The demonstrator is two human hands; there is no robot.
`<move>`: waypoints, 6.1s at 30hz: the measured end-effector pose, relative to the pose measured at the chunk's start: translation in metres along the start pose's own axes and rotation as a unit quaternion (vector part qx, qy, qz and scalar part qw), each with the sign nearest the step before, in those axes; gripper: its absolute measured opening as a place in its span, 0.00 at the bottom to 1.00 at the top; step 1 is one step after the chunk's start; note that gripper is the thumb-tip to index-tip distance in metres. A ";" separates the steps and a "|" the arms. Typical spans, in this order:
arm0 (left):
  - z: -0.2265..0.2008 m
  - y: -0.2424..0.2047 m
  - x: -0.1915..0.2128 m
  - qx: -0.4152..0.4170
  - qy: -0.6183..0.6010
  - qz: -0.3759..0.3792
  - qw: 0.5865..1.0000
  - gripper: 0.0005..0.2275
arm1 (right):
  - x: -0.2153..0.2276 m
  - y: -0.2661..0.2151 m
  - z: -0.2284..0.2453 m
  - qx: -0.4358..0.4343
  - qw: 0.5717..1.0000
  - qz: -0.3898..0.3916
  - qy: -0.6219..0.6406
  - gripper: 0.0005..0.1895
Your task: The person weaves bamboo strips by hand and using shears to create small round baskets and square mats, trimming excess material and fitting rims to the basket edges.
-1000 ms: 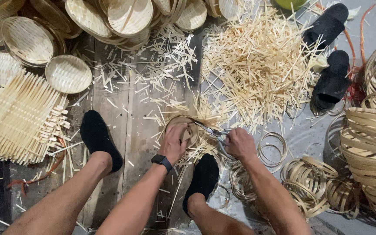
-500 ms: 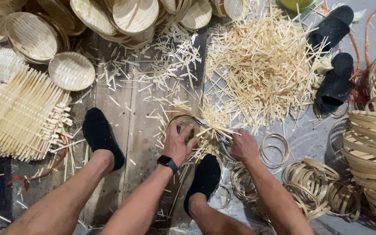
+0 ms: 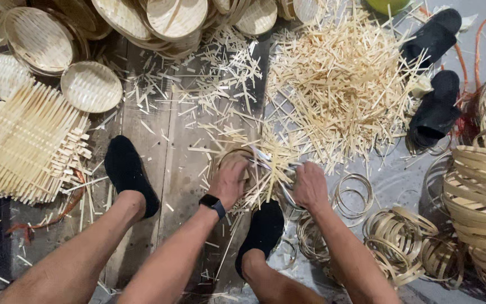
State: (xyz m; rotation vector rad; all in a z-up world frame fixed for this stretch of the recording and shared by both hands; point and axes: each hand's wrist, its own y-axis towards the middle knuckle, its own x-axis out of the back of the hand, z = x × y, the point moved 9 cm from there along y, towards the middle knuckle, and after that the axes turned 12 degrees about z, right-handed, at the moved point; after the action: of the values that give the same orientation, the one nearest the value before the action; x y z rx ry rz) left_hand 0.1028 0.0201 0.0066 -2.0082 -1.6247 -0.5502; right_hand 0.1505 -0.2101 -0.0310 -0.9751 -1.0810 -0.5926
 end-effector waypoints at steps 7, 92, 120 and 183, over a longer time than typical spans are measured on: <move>-0.004 0.003 0.000 0.022 0.062 0.045 0.997 0.27 | -0.020 -0.002 -0.022 -0.091 0.983 0.162 -0.003 0.18; -0.002 -0.005 0.007 -0.021 -0.062 0.078 0.995 0.25 | -0.031 -0.021 -0.043 -0.208 0.963 0.127 0.118 0.23; 0.153 0.030 -0.034 0.414 -0.092 0.164 0.890 0.14 | -0.102 0.055 0.019 -0.138 0.757 0.161 0.618 0.06; -0.018 0.214 0.169 0.093 -0.482 -0.108 0.864 0.22 | -0.065 -0.071 0.029 -0.055 0.503 0.000 0.863 0.25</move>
State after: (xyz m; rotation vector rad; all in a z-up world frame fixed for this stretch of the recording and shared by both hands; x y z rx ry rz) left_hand 0.3473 0.1052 0.0946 -2.0659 -2.3426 0.6694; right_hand 0.0557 -0.2214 -0.0617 -0.0641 0.8292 -1.1783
